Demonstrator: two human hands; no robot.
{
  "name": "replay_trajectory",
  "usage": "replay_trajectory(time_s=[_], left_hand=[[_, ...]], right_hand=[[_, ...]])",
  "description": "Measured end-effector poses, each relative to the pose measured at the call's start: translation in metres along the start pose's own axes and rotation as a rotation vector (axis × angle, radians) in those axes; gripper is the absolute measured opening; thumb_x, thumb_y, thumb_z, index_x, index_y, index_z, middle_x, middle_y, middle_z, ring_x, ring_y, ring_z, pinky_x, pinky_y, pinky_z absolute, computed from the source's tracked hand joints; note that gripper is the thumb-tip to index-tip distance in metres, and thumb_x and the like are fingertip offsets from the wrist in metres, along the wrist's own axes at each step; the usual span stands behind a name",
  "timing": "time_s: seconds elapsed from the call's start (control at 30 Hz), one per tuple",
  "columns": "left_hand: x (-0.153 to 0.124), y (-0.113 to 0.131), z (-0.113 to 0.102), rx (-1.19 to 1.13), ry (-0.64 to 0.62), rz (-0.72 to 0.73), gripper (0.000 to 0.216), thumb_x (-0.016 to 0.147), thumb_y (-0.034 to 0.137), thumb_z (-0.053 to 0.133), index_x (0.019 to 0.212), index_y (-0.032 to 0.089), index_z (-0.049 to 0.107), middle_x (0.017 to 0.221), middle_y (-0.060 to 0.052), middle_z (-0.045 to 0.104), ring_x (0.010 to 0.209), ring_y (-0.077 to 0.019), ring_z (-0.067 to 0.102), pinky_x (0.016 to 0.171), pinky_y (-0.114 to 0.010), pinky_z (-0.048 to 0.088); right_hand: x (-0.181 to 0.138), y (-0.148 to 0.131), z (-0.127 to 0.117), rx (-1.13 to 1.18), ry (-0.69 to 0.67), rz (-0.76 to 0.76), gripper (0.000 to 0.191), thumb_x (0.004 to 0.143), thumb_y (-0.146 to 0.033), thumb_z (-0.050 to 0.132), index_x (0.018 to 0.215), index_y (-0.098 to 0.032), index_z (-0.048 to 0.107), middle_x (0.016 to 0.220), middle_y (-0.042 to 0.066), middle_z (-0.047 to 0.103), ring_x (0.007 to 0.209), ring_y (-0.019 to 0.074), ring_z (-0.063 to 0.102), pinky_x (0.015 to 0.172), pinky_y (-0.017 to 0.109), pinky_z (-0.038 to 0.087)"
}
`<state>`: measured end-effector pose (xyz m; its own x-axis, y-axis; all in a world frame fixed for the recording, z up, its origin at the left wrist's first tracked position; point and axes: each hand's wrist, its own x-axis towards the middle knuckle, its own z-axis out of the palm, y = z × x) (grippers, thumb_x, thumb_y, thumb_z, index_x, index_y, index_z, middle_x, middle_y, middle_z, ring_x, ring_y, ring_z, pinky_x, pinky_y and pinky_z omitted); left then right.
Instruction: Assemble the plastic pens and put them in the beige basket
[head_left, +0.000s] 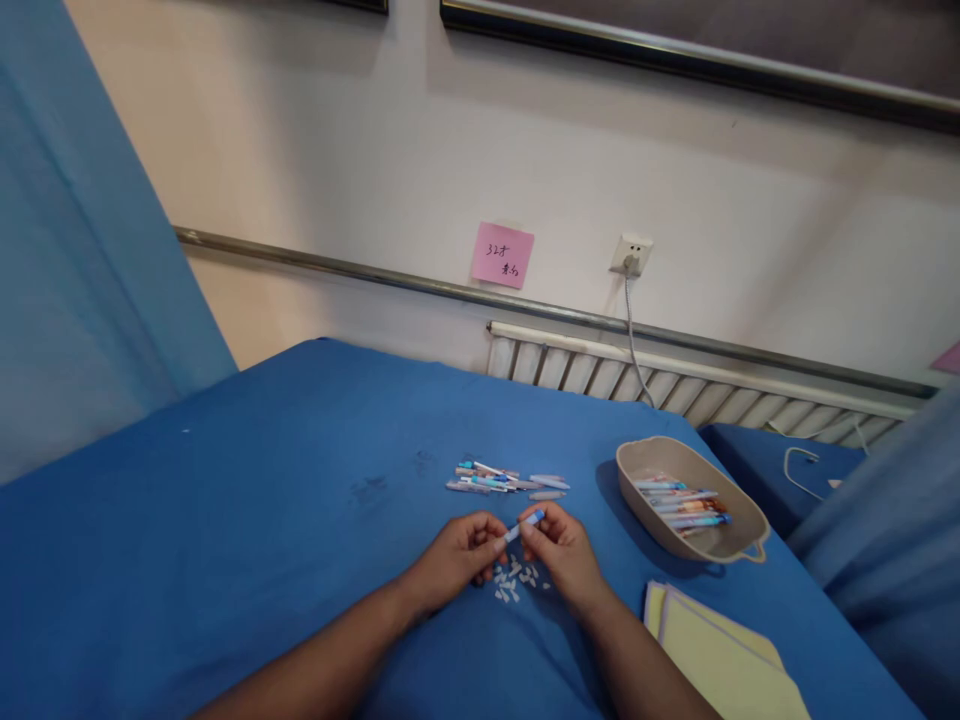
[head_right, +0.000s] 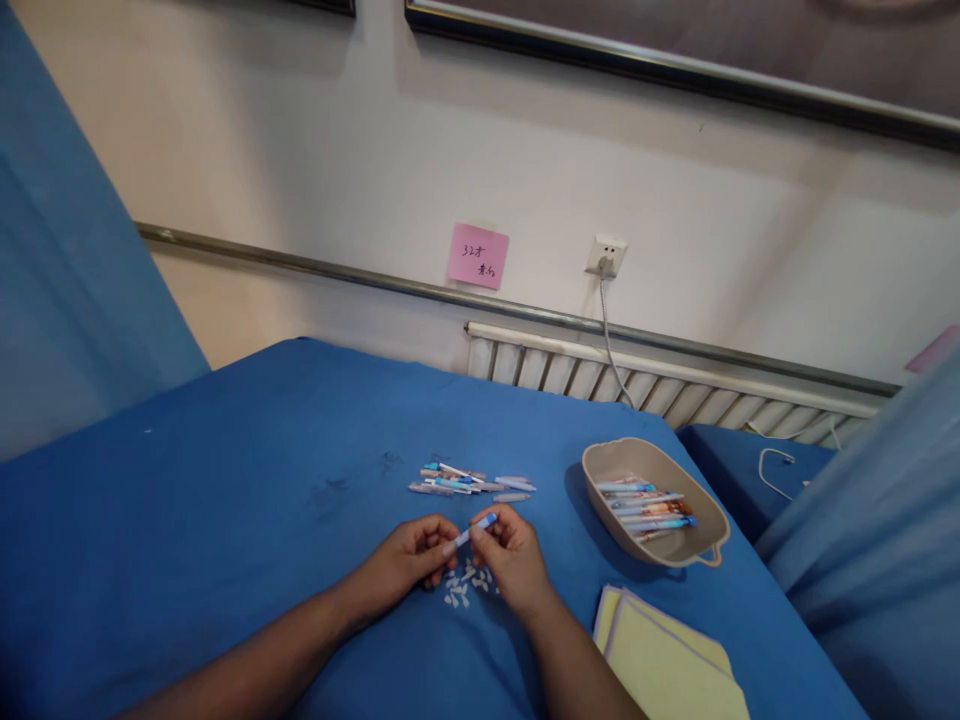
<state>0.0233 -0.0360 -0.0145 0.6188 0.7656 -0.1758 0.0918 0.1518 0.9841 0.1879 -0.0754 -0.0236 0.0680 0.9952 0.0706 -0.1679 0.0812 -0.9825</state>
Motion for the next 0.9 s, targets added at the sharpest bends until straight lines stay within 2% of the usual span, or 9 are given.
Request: replay_trajectory(time_s=[0.13, 0.23, 0.37, 0.43, 0.5, 0.6, 0.67, 0.77, 0.9], left_hand=[[-0.002, -0.001, 0.002, -0.001, 0.017, 0.023, 0.033, 0.071, 0.045, 0.066, 0.082, 0.016, 0.057, 0.066, 0.003, 0.055, 0.052, -0.0078, 0.046, 0.051, -0.02, 0.036], [-0.004, -0.001, 0.004, 0.062, 0.008, 0.094, 0.027, 0.075, 0.041, 0.062, 0.086, 0.016, 0.059, 0.071, 0.001, 0.059, 0.062, -0.011, 0.05, 0.058, -0.022, 0.038], [-0.001, -0.001, 0.003, 0.165, 0.079, 0.17, 0.022, 0.075, 0.036, 0.06, 0.083, 0.015, 0.061, 0.073, 0.0, 0.061, 0.07, -0.0147, 0.053, 0.063, -0.023, 0.039], [0.004, -0.001, -0.004, 0.195, 0.172, 0.166, 0.022, 0.073, 0.035, 0.061, 0.082, 0.015, 0.062, 0.07, 0.0, 0.061, 0.067, -0.0151, 0.053, 0.062, -0.023, 0.039], [0.012, 0.0, -0.017, 0.239, 0.316, 0.161, 0.024, 0.073, 0.036, 0.06, 0.083, 0.015, 0.064, 0.071, 0.0, 0.063, 0.068, -0.0172, 0.056, 0.063, -0.024, 0.04], [0.026, 0.005, -0.045, 0.37, 0.531, 0.199, 0.032, 0.075, 0.036, 0.057, 0.101, 0.018, 0.065, 0.092, -0.003, 0.069, 0.087, -0.0232, 0.061, 0.077, -0.028, 0.043], [0.034, 0.008, -0.061, 0.51, 0.632, 0.186, 0.039, 0.077, 0.033, 0.054, 0.113, 0.02, 0.061, 0.104, -0.004, 0.068, 0.096, -0.025, 0.06, 0.084, -0.03, 0.042], [0.043, 0.01, -0.07, 0.672, 0.605, 0.184, 0.04, 0.079, 0.029, 0.05, 0.118, 0.02, 0.059, 0.111, -0.006, 0.066, 0.101, -0.0249, 0.059, 0.088, -0.032, 0.041], [0.051, 0.014, -0.058, 0.724, 0.467, 0.258, 0.03, 0.08, 0.029, 0.052, 0.105, 0.022, 0.066, 0.109, -0.004, 0.066, 0.101, -0.0222, 0.058, 0.089, -0.028, 0.041]], right_hand=[[0.002, 0.006, 0.001, -0.012, -0.012, 0.019, 0.032, 0.07, -0.047, 0.069, 0.073, -0.019, 0.055, 0.05, -0.005, 0.052, 0.044, 0.0091, 0.046, 0.046, 0.02, 0.036], [0.002, 0.01, 0.003, -0.012, -0.037, 0.024, 0.033, 0.069, -0.047, 0.07, 0.071, -0.018, 0.054, 0.051, -0.005, 0.053, 0.045, 0.0083, 0.046, 0.045, 0.019, 0.036], [0.002, 0.012, 0.002, -0.037, -0.063, 0.033, 0.036, 0.071, -0.052, 0.066, 0.075, -0.017, 0.057, 0.055, -0.004, 0.055, 0.045, 0.0079, 0.047, 0.045, 0.019, 0.037], [0.004, 0.013, 0.0, -0.069, -0.029, 0.042, 0.04, 0.073, -0.057, 0.061, 0.078, -0.017, 0.059, 0.056, -0.003, 0.056, 0.045, 0.0089, 0.049, 0.045, 0.02, 0.038], [0.007, 0.014, -0.004, -0.093, 0.04, 0.035, 0.043, 0.074, -0.059, 0.059, 0.078, -0.016, 0.06, 0.056, -0.002, 0.057, 0.044, 0.0093, 0.05, 0.045, 0.02, 0.038], [0.012, 0.016, -0.011, -0.104, 0.129, 0.01, 0.045, 0.073, -0.06, 0.058, 0.078, -0.016, 0.061, 0.056, -0.002, 0.057, 0.044, 0.0092, 0.049, 0.045, 0.021, 0.038], [0.016, 0.017, -0.015, -0.101, 0.163, -0.006, 0.045, 0.072, -0.06, 0.059, 0.077, -0.016, 0.061, 0.056, -0.002, 0.057, 0.044, 0.0095, 0.049, 0.044, 0.021, 0.038], [0.019, 0.019, -0.017, -0.095, 0.185, -0.011, 0.046, 0.068, -0.061, 0.063, 0.074, -0.016, 0.061, 0.054, -0.001, 0.057, 0.043, 0.0099, 0.049, 0.043, 0.021, 0.037], [0.02, 0.022, -0.015, -0.092, 0.189, -0.012, 0.047, 0.065, -0.062, 0.064, 0.072, -0.016, 0.06, 0.053, -0.002, 0.056, 0.042, 0.0092, 0.048, 0.043, 0.021, 0.037]])
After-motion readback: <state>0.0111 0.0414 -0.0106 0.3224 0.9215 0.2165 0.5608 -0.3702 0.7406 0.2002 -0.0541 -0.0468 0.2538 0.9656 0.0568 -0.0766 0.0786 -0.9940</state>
